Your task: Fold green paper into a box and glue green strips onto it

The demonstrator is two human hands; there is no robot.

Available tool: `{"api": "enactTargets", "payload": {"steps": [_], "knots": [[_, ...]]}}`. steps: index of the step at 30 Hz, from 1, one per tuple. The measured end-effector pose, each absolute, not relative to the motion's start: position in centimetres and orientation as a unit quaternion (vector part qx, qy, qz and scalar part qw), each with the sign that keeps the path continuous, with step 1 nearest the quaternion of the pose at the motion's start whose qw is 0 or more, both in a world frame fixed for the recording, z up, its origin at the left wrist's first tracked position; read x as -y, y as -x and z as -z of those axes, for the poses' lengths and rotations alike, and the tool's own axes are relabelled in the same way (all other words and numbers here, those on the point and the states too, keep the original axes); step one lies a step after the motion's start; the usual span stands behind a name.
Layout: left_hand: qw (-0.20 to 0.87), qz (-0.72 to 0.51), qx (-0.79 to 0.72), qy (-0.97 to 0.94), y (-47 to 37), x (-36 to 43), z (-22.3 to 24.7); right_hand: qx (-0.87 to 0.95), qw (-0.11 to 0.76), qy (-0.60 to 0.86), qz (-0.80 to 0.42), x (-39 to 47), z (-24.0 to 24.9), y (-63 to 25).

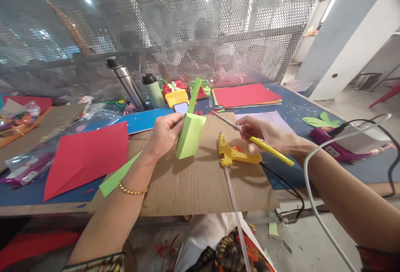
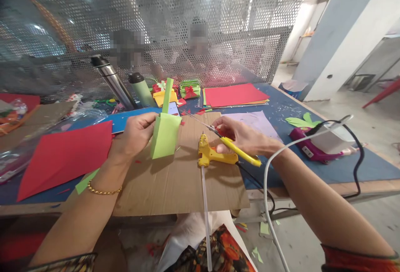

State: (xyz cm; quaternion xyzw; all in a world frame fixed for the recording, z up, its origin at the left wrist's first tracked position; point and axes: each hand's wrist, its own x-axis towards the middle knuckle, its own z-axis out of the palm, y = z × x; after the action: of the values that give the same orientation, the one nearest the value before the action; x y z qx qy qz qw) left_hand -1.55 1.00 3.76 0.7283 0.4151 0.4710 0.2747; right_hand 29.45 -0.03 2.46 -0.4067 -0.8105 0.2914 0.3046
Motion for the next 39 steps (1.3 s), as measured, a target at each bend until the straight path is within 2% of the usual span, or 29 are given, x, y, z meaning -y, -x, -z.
{"api": "enactTargets", "payload": {"steps": [3,11,17,39], "knots": [[0.285,-0.447,-0.406,-0.744,1.1,-0.7,-3.8,0.797,0.291,0.368,-0.381,0.2,-2.4,-29.2],[0.291,-0.381,-0.372,-0.795,0.3,0.0,-3.5,0.801,0.269,0.401,-0.354,0.4,-2.1,-28.6],[0.257,-0.384,-0.358,-0.811,0.3,-0.3,-2.6,0.793,0.275,0.393,-0.376,0.5,-2.0,-28.0],[0.268,-0.373,-0.386,-0.800,-0.1,0.0,-2.9,0.768,0.287,0.383,-0.426,0.2,-1.3,-28.0]]}}
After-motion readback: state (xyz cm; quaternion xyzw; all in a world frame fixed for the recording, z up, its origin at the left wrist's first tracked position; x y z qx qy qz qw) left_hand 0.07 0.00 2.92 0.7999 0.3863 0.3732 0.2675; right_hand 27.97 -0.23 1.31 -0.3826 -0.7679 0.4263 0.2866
